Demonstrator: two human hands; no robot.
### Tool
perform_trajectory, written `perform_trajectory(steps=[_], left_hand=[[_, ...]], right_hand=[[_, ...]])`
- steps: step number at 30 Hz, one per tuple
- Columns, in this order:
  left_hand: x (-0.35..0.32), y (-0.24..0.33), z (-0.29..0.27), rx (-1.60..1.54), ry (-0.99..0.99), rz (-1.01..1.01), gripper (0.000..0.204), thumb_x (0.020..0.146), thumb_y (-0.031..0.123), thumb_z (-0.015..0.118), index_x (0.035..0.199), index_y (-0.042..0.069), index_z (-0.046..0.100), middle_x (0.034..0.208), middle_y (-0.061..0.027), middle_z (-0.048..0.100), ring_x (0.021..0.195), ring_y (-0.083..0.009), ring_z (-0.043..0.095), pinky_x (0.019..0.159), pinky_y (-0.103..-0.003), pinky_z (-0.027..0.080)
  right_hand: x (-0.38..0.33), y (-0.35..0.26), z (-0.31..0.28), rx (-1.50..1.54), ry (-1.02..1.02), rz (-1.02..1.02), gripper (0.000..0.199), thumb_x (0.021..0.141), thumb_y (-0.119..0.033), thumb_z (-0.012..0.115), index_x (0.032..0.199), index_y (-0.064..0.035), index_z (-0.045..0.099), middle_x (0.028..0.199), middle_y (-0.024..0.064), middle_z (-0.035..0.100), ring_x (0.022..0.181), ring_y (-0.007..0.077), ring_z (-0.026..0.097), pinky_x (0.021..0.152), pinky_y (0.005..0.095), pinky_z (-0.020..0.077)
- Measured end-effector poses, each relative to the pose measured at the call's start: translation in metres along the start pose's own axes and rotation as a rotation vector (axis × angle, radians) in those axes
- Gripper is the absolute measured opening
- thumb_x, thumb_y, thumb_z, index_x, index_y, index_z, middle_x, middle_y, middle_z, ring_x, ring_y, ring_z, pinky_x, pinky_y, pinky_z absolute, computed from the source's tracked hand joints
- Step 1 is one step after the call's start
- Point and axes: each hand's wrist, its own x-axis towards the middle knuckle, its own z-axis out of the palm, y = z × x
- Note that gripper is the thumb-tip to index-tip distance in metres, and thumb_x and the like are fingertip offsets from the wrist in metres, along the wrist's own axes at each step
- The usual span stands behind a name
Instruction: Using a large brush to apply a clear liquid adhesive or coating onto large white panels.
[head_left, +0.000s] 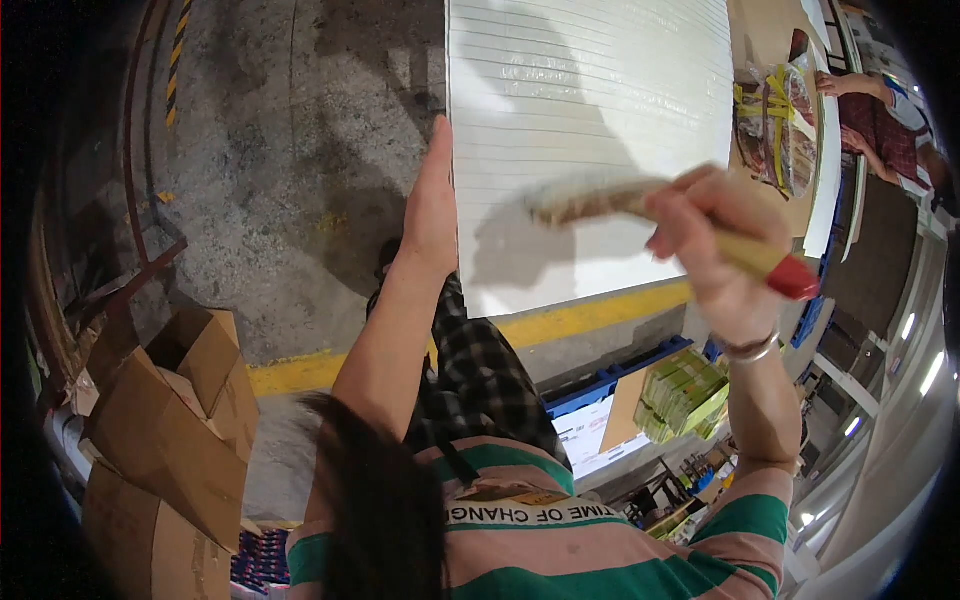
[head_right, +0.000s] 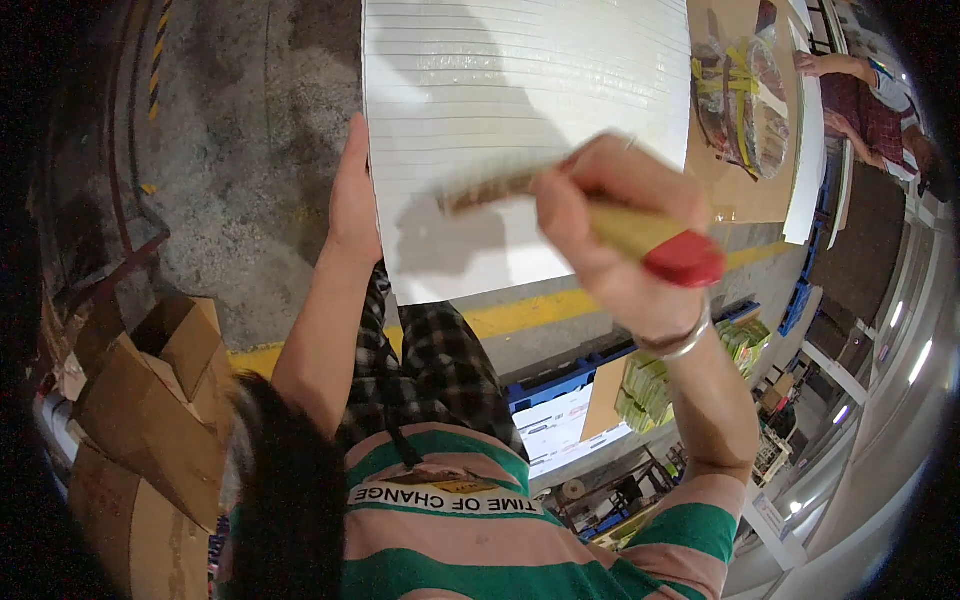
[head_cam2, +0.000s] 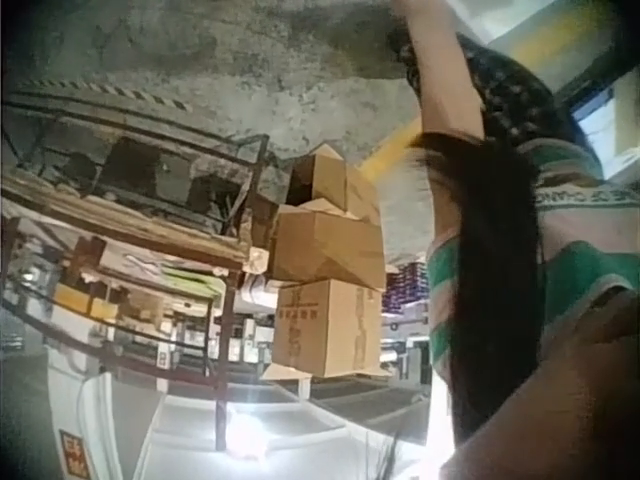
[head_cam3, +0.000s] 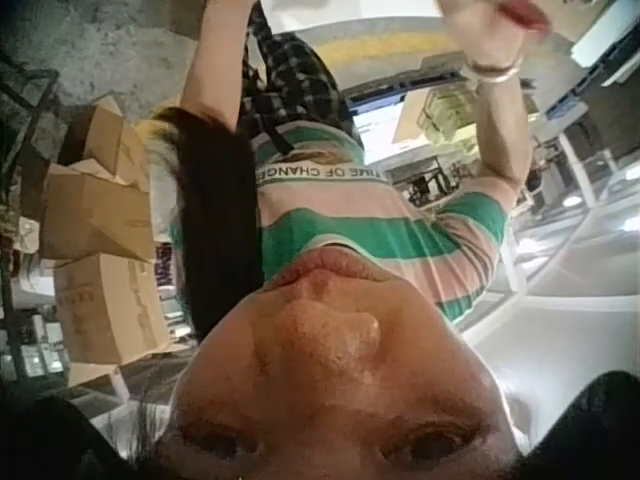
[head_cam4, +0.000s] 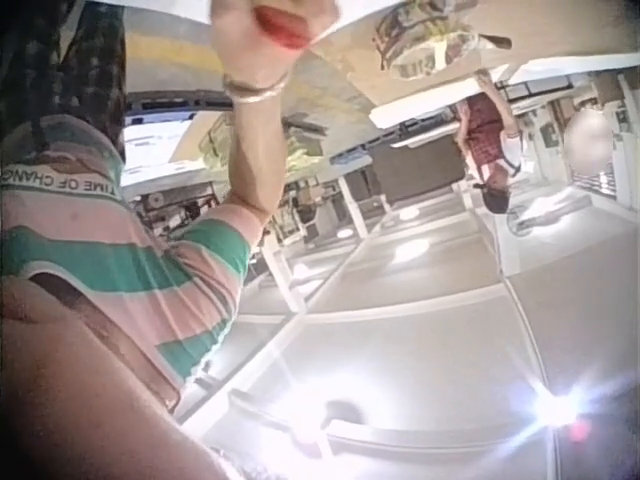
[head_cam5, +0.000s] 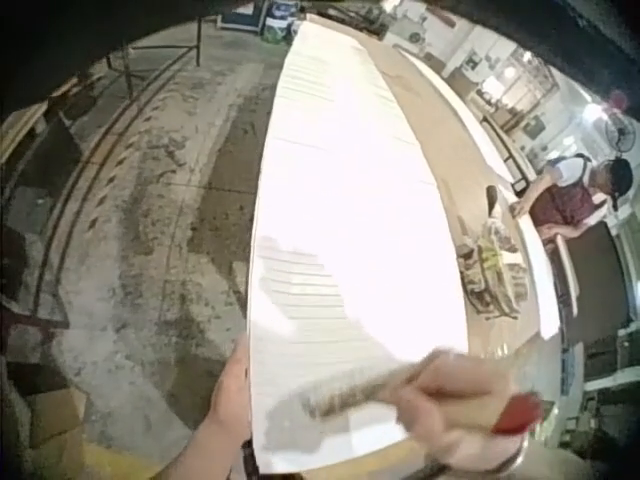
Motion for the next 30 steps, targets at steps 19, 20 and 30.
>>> perform_trajectory(steps=[19, 20, 30], left_hand=[[0.006, -0.002, -0.002, -0.141, -0.11, -0.019, 0.059, 0.095, 0.049, 0.033, 0.133, 0.004, 0.04, 0.13, -0.0101, 0.047, 0.115, -0.0227, 0.048, 0.099, -0.036, 0.038], [0.004, -0.003, -0.002, -0.141, -0.109, -0.021, 0.059, 0.095, 0.049, 0.033, 0.133, 0.004, 0.04, 0.13, -0.0101, 0.047, 0.115, -0.0227, 0.048, 0.099, -0.036, 0.038], [0.001, 0.002, 0.006, -0.034, -0.05, -0.001, 0.061, 0.096, 0.048, 0.029, 0.135, 0.002, 0.035, 0.132, -0.0124, 0.045, 0.12, -0.024, 0.044, 0.102, -0.036, 0.035]], right_hand=[[-0.024, 0.006, 0.033, -0.099, -0.065, -0.195, 0.008, 0.068, -0.001, 0.062, 0.064, -0.0044, 0.056, 0.058, 0.0053, 0.054, 0.05, 0.0154, 0.051, 0.047, 0.026, 0.0409], [-0.027, 0.003, 0.027, -0.085, -0.096, -0.191, 0.01, 0.069, -0.001, 0.063, 0.063, -0.0038, 0.055, 0.059, 0.0053, 0.054, 0.05, 0.0142, 0.051, 0.047, 0.0256, 0.0408], [-0.045, -0.001, 0.019, -0.08, -0.122, -0.103, 0.012, 0.069, -0.001, 0.061, 0.06, -0.0032, 0.053, 0.058, 0.0057, 0.053, 0.051, 0.0148, 0.051, 0.048, 0.0249, 0.0392]])
